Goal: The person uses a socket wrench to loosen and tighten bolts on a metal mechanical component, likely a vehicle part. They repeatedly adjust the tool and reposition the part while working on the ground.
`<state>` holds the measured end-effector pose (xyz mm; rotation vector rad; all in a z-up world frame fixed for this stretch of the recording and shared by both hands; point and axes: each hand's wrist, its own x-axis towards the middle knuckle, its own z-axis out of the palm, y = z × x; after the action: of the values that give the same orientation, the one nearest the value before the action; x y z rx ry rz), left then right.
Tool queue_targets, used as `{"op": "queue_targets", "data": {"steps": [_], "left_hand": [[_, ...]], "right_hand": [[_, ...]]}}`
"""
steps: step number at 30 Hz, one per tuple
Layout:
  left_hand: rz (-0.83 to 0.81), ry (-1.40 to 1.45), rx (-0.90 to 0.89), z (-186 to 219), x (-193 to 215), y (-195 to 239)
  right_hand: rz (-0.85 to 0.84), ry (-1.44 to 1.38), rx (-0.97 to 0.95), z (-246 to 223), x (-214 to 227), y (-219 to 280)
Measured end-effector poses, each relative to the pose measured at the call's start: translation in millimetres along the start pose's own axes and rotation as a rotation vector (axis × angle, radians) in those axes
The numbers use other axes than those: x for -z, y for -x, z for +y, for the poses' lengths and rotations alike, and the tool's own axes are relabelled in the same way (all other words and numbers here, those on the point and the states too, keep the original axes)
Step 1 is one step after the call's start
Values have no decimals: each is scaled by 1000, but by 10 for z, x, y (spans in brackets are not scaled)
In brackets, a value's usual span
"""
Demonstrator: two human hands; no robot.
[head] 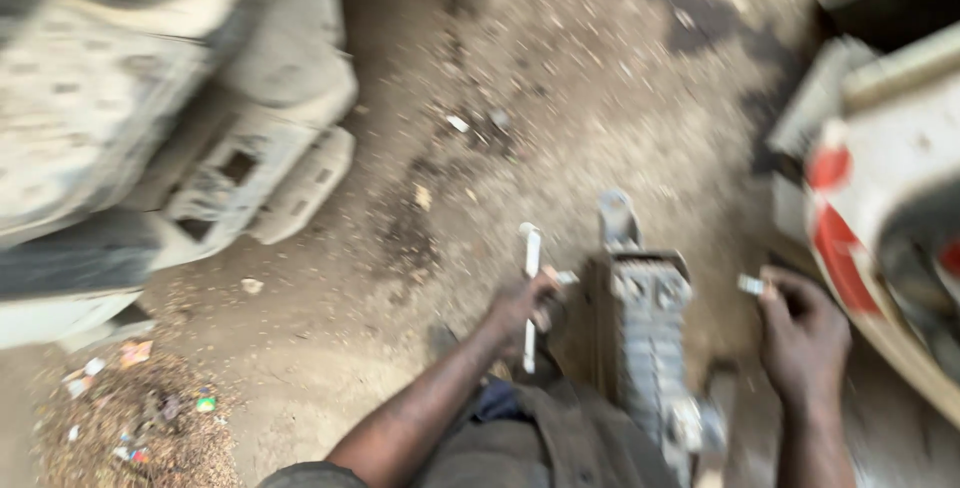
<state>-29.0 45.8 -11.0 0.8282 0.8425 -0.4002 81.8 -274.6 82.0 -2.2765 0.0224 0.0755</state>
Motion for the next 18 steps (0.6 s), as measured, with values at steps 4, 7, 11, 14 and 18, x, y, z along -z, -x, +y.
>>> {"op": "queue_targets", "data": {"steps": [4, 7, 11, 14, 18], "left_hand": [[-352, 80, -61, 146, -34, 339], [-492, -37, -101, 205, -138, 464], [-565, 115, -93, 174, -97, 490], [-605, 157, -212, 129, 105, 478], [-563, 201, -273, 96, 264, 533]], "right_hand": [[-249, 123, 88, -698, -234, 256], [-338, 216, 376, -1163, -569, 399], [-366, 364, 485, -1423, -933, 428], [-480, 469, 229, -1331, -1125, 405], [-590, 368, 351, -1061, -1311, 380]]}}
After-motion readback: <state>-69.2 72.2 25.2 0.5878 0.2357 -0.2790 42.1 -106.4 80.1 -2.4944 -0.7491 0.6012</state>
